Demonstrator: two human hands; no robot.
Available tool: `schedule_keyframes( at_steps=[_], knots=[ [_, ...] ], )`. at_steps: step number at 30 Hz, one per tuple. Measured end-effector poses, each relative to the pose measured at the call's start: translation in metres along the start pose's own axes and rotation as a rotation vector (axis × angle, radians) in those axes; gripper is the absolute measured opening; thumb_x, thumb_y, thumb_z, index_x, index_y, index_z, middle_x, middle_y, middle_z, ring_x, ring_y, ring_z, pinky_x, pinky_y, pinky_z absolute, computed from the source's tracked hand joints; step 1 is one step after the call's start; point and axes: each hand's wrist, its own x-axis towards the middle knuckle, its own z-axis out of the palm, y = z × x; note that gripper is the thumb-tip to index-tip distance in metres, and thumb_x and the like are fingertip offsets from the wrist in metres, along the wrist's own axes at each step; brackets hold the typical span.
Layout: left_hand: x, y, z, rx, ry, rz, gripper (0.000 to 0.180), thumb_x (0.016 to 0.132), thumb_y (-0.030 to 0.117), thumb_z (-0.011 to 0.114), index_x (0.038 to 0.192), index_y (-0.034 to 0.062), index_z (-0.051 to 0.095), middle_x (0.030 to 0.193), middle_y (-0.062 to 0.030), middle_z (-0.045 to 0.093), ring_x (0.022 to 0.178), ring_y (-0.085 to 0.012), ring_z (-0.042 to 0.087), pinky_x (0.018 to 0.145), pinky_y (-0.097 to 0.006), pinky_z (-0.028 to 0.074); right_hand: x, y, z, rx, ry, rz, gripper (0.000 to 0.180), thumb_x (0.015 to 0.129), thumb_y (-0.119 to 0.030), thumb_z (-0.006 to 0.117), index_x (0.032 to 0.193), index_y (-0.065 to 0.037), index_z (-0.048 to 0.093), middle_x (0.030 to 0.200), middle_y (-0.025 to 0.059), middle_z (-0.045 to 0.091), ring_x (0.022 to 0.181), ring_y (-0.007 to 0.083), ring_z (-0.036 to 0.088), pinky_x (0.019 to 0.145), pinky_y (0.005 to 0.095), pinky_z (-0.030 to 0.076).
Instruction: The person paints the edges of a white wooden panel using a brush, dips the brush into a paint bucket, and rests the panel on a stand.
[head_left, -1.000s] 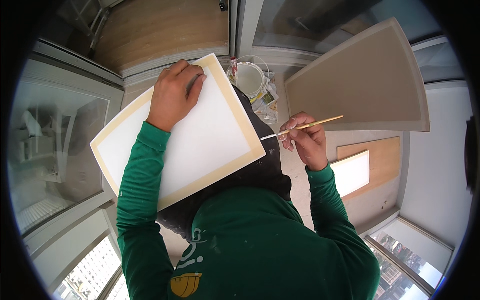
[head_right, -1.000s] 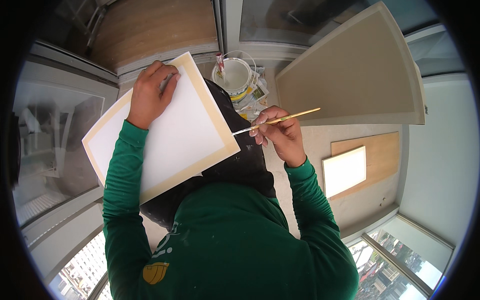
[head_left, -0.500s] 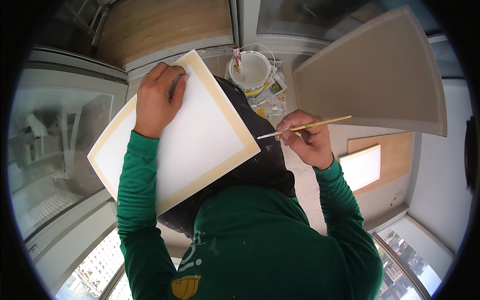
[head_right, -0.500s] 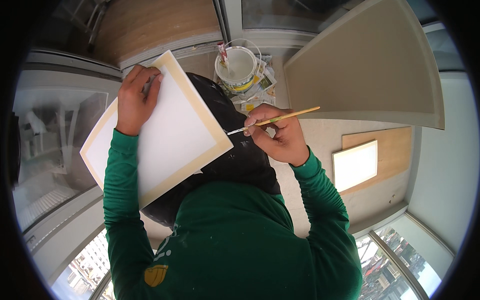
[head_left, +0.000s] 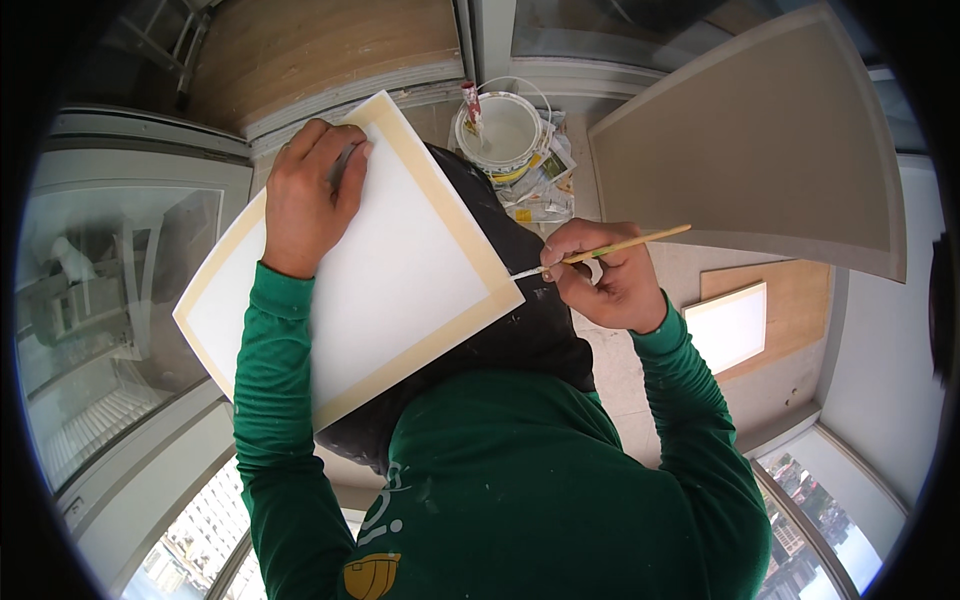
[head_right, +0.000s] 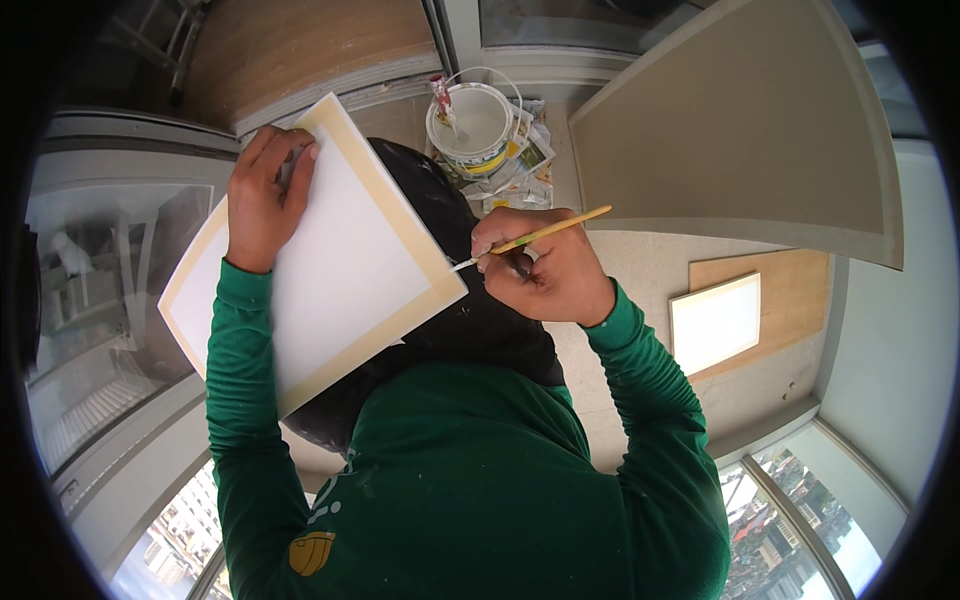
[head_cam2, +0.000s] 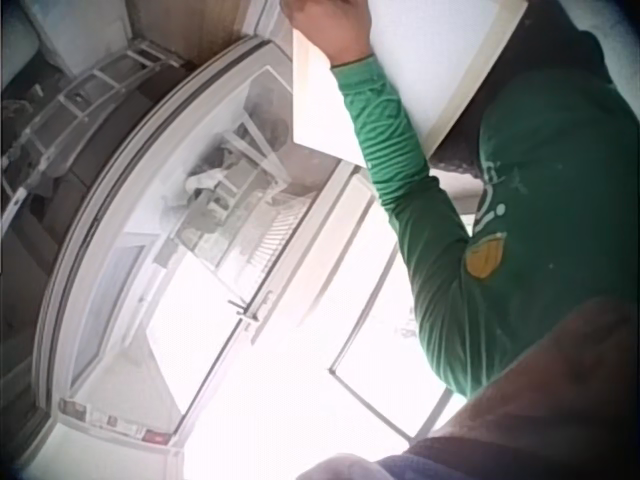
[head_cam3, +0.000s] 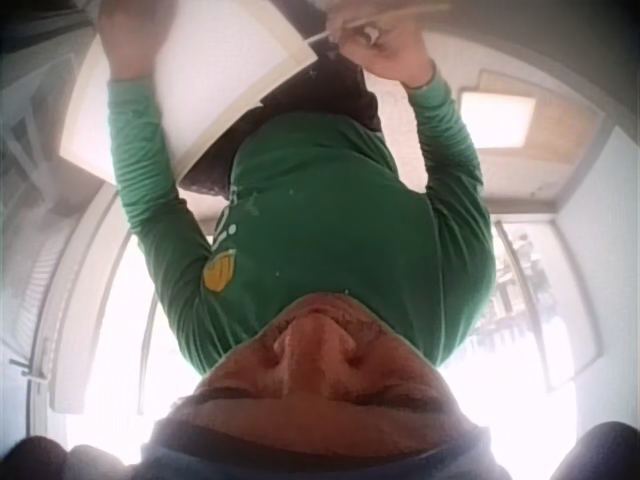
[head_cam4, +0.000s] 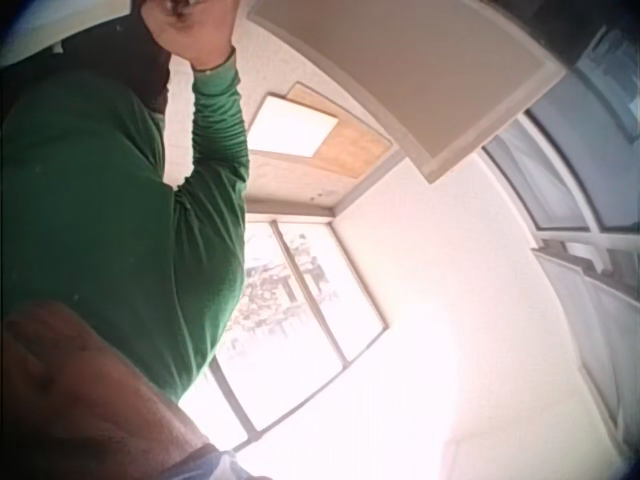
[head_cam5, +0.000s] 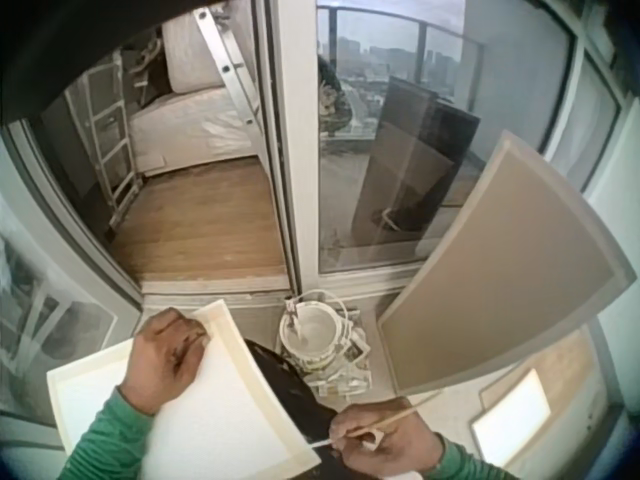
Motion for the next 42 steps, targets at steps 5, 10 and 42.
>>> schedule_keyframes(
  at_steps=[5,10,42],
  knots=[
    [0.0,0.001,-0.002,0.001,-0.001,0.0,0.008,0.093,-0.001,0.072,0.101,-0.0003,0.071,0.093,-0.0126,0.068,0.076,-0.0286,0.067,0.07,-0.035,0.054,0.004,0.0,0.002,-0.04,0.012,-0.002,0.02,0.082,0.009,0.065,0.098,-0.003,0.067,0.084,0.0042,0.07,0.066,0.0066,0.058,0.055,0.023,0.042],
    [-0.001,0.0,0.0,-0.007,-0.004,-0.039,0.01,0.091,0.005,0.075,0.101,0.0031,0.072,0.092,-0.0122,0.067,0.082,-0.0354,0.067,0.074,-0.043,0.055,0.006,0.004,-0.002,-0.087,-0.04,0.035,0.025,0.087,0.014,0.062,0.106,0.002,0.069,0.095,0.0117,0.074,0.083,0.0187,0.074,0.073,0.0305,0.057],
    [-0.002,0.001,0.0,0.029,0.002,-0.028,0.009,0.092,0.003,0.075,0.101,0.0015,0.073,0.093,-0.0118,0.068,0.079,-0.031,0.067,0.072,-0.038,0.055,0.008,-0.004,0.002,-0.064,-0.028,0.001,0.018,0.079,0.007,0.062,0.094,-0.003,0.066,0.081,0.0068,0.069,0.064,0.0132,0.062,0.057,0.0266,0.046]
  ],
)
